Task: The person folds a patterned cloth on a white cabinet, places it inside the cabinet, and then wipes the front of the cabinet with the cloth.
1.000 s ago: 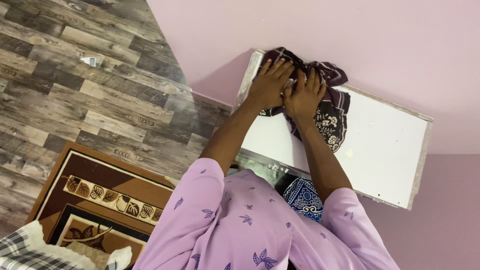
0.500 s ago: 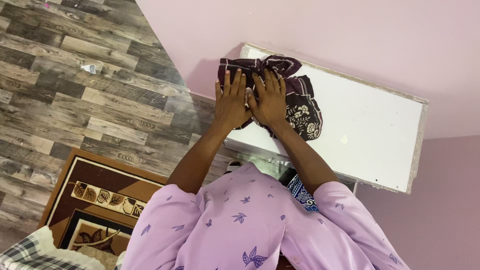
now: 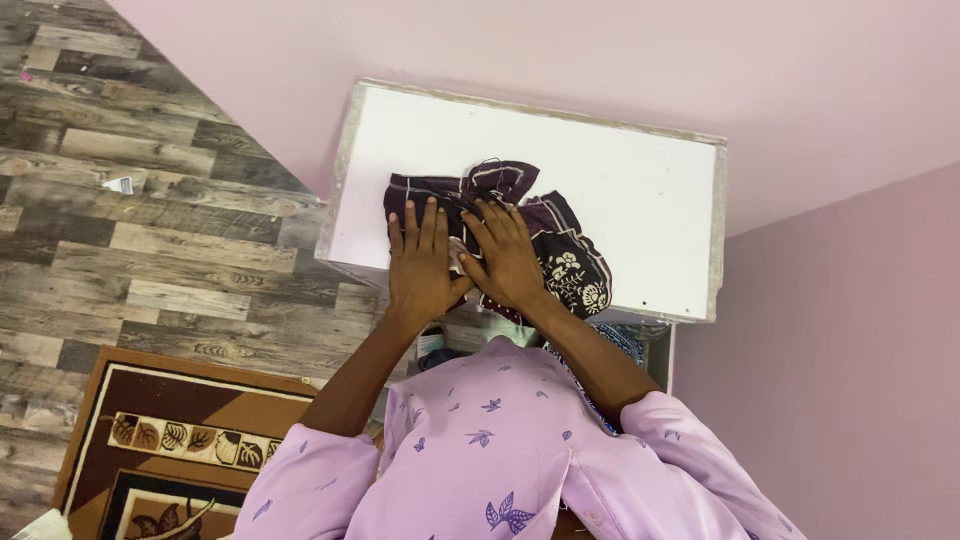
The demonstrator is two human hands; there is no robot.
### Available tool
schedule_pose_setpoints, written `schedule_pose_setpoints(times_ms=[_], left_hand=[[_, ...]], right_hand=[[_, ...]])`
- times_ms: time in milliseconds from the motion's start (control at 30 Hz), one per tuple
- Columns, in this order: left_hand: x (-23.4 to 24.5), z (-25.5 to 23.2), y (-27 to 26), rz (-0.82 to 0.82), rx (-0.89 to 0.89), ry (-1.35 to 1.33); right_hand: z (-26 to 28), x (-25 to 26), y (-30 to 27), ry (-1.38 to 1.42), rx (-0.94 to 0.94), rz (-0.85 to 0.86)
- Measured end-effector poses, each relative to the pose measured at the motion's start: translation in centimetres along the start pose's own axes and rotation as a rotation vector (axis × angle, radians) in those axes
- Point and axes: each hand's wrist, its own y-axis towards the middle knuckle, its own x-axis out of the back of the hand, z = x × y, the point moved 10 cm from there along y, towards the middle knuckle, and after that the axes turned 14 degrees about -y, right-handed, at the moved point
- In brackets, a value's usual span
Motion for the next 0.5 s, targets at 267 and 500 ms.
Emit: schedule_pose_setpoints(times_ms=[267, 500], left_hand=[[-6.7, -13.8, 1.4, 0.017, -0.139, -0.086], [-11.9, -21.0, 5.0, 0.221, -0.235, -0.047]], right_hand=[[-10.7, 5.8, -10.4, -0.002, -0.189, -0.006], [-18.4, 8.9, -15.8, -0.109, -0.406, -0.062]])
